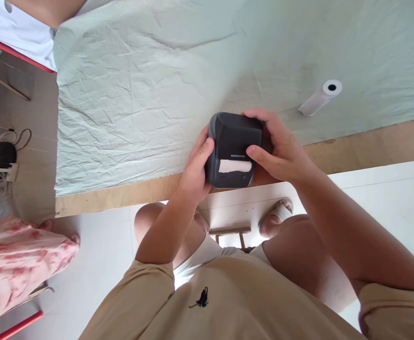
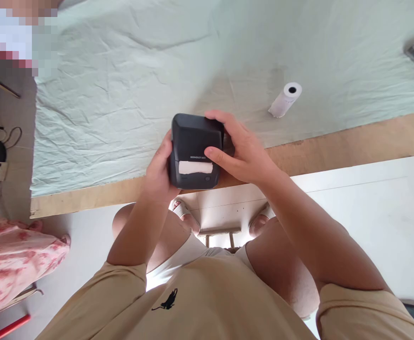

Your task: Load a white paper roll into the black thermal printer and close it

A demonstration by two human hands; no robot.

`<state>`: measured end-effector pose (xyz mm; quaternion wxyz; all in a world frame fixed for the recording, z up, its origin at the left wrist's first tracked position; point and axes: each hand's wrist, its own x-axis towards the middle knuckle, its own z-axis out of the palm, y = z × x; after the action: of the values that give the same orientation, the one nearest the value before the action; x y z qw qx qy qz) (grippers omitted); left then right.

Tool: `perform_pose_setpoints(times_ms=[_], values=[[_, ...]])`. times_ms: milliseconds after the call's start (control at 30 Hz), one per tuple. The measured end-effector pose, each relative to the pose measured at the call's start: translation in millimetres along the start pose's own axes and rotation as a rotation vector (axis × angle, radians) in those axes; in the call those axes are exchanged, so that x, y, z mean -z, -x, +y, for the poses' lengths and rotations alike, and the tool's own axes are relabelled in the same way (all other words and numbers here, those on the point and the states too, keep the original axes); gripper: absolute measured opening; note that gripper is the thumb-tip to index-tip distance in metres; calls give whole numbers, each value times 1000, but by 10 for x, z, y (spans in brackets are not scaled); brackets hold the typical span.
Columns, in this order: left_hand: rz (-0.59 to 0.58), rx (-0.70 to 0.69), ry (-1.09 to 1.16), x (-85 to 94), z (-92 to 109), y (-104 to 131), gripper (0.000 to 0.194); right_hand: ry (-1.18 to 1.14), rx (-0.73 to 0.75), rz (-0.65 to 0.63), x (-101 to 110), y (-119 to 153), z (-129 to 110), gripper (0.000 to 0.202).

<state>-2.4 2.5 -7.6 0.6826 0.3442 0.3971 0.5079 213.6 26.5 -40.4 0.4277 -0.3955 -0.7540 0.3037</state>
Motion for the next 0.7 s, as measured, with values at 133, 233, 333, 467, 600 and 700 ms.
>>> perform_pose_setpoints(times_ms=[133, 233, 333, 467, 600, 700], values=[[101, 44, 53, 6, -47, -28, 43, -18, 18, 113, 2, 15, -7, 47], [142, 67, 50, 35, -79, -38, 51, 46, 29, 111, 28, 27, -62, 47], [123, 20, 39, 34, -70, -31, 49, 130, 24, 63, 76, 20, -127, 57], [135, 10, 36, -8, -31, -24, 46, 211, 66, 53, 154, -32, -162, 62], [135, 73, 62, -6, -43, -41, 49, 257, 162, 148, 191, -85, -210, 46], [83, 83, 37, 21, -59, -39, 55, 196, 178, 256, 165, -96, -315, 14]])
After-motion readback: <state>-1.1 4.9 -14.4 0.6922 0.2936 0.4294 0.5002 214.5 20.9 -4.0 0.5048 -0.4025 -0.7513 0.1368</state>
